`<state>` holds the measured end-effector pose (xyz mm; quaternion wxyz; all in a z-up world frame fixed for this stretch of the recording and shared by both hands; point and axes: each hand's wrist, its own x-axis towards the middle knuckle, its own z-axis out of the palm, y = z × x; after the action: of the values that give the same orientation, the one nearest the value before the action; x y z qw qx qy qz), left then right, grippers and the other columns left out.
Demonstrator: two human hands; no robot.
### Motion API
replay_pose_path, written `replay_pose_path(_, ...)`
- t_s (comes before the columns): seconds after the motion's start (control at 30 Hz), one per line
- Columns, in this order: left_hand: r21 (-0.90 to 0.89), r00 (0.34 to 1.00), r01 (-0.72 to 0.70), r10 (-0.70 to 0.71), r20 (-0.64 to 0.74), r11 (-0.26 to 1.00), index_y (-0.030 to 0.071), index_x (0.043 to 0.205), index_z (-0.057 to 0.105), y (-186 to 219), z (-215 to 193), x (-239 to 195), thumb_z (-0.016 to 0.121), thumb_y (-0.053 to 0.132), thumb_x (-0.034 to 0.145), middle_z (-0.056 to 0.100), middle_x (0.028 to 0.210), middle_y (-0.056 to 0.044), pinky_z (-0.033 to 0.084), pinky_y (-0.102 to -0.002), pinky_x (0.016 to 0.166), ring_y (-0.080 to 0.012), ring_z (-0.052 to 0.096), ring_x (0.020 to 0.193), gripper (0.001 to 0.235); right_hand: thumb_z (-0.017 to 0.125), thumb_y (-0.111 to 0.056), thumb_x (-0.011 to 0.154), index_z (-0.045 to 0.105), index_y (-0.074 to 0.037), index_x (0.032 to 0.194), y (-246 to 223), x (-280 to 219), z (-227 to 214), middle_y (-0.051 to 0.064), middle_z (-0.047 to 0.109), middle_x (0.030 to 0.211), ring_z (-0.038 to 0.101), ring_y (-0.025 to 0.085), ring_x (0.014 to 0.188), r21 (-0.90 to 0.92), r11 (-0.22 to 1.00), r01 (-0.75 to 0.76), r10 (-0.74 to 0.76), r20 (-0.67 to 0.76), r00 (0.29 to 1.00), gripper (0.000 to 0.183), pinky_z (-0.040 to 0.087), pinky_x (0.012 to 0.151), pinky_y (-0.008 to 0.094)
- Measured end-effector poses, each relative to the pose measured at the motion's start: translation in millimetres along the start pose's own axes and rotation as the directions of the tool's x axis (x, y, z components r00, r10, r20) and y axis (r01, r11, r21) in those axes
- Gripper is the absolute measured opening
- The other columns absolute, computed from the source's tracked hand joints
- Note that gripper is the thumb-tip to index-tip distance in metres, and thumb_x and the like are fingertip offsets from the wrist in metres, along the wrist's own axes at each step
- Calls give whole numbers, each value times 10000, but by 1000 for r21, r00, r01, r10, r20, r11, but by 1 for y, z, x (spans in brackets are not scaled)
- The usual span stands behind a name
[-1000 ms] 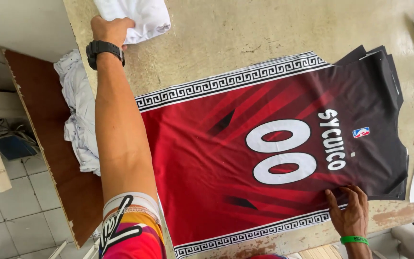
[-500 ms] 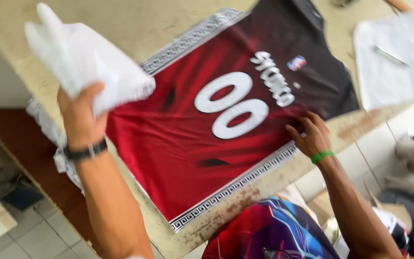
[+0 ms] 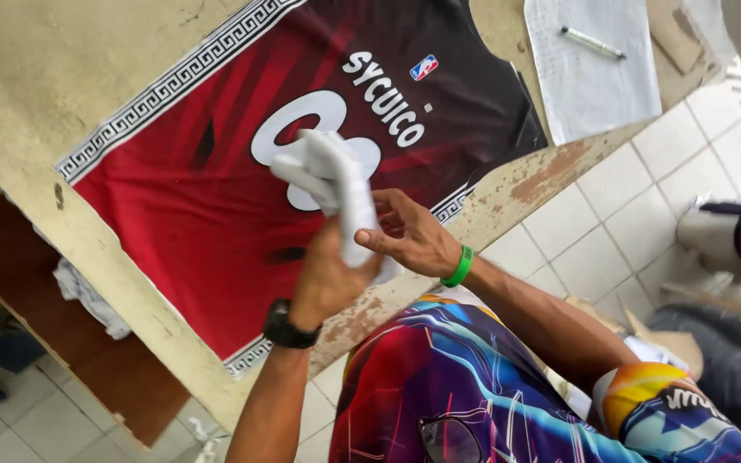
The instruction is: Cutting printed jersey fabric panels apart using large tailor scissors on a cutting table.
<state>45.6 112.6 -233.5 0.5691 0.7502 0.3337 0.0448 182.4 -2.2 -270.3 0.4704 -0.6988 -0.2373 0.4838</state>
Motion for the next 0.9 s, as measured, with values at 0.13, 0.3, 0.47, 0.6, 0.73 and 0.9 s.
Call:
replay_pose_path(0.13,80,988,6,-18,152,997,105,1720,405,-52,58,11,925,356,789,672,1369,-250,541,-562,1122,-486,617,1345,1095,948,-499,823,654,-10,1315,19,13,-32,217,723,1073,746,367,1072,-112,986,-126,139,110,984,753,576,967,527)
replay_pose_path(0.3,-264,985,-46,0,-170,964,91,1161,847,-113,67,19,836,128,932,840,1015,-100,613,-427,996,-187,752,1047,233,943,-263,911,767,-49,1089,111,52,-79,112,780,922,731,229,876,97,989,-114,110,41,993,329,595,858,400)
replay_pose_path(0.47,330,738,145,120,-664,933,31,1381,735,-238,-32,35,802,146,925,794,1064,-150,606,-484,952,-363,757,1055,475,951,-181,882,806,-45,1066,49,13,-116,142,791,861,747,241,803,83,994,-74,66,93,993,271,619,785,404)
replay_pose_path(0.6,467,669,355,128,-732,810,-54,1583,534,-268,-114,60,866,195,985,616,1429,-329,469,-618,1163,-519,594,1361,728,919,-67,840,814,-24,1111,27,-20,-149,179,777,840,754,274,748,114,989,-91,96,-45,994,294,629,707,430)
replay_pose_path(0.73,522,747,441,24,-665,730,2,1700,326,-275,-188,108,809,336,1068,379,1708,-319,364,-631,1256,-532,354,1545,863,829,-70,836,714,51,1348,34,-55,-175,169,794,1194,770,312,1015,185,983,0,18,-94,995,539,685,869,462)
replay_pose_path(0.9,671,824,435,36,-566,601,172,1789,235,-291,-273,198,830,406,1157,200,1815,-137,469,-705,1145,-476,285,1612,899,794,-94,885,708,100,1347,37,-90,-156,176,745,1222,702,300,1079,69,988,-140,156,-469,869,508,609,935,420)
